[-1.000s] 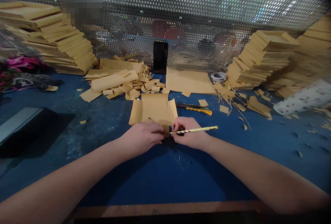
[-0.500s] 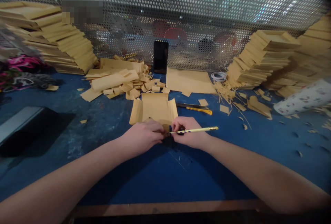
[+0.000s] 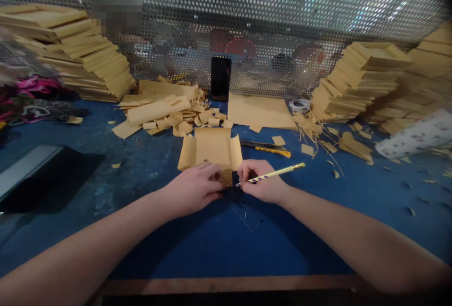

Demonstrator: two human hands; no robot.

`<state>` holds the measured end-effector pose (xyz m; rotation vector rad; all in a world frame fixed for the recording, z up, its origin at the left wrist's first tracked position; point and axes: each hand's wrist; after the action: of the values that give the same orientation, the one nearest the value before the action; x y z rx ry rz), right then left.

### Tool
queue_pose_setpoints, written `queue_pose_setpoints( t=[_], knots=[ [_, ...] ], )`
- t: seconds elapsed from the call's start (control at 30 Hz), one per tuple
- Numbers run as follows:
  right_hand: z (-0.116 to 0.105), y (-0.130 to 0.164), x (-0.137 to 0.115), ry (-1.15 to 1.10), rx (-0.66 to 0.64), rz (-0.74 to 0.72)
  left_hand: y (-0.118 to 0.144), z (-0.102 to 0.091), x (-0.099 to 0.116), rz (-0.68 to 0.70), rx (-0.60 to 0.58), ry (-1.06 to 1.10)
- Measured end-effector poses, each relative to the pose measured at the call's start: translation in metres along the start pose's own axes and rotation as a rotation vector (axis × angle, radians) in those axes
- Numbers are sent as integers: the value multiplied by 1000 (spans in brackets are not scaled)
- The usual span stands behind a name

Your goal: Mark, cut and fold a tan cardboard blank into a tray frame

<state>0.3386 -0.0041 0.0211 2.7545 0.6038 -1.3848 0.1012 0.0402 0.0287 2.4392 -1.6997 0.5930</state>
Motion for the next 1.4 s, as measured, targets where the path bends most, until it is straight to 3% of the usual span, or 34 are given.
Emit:
queue_pose_setpoints(
  t=[0.13, 0.7, 0.93, 1.4],
  knots=[
    [0, 1, 3, -5, 29, 30, 1, -2, 0, 8, -36, 39],
    [0, 0, 5, -31, 50, 71, -1, 0, -7, -46, 48, 69],
    [-1, -1, 3, -25, 54, 87, 1, 4, -10, -66, -26, 115],
    [-1, -2, 3, -40, 59, 112, 2, 7, -15, -55, -18, 132]
  ],
)
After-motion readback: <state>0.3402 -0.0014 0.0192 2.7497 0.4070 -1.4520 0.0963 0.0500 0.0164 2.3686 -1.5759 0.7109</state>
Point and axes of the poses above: each hand's wrist, its own y-axis away from the middle knuckle, its own z-axis out of the palm, x = y × z, and after that the axes turned 8 degrees about y, right-handed
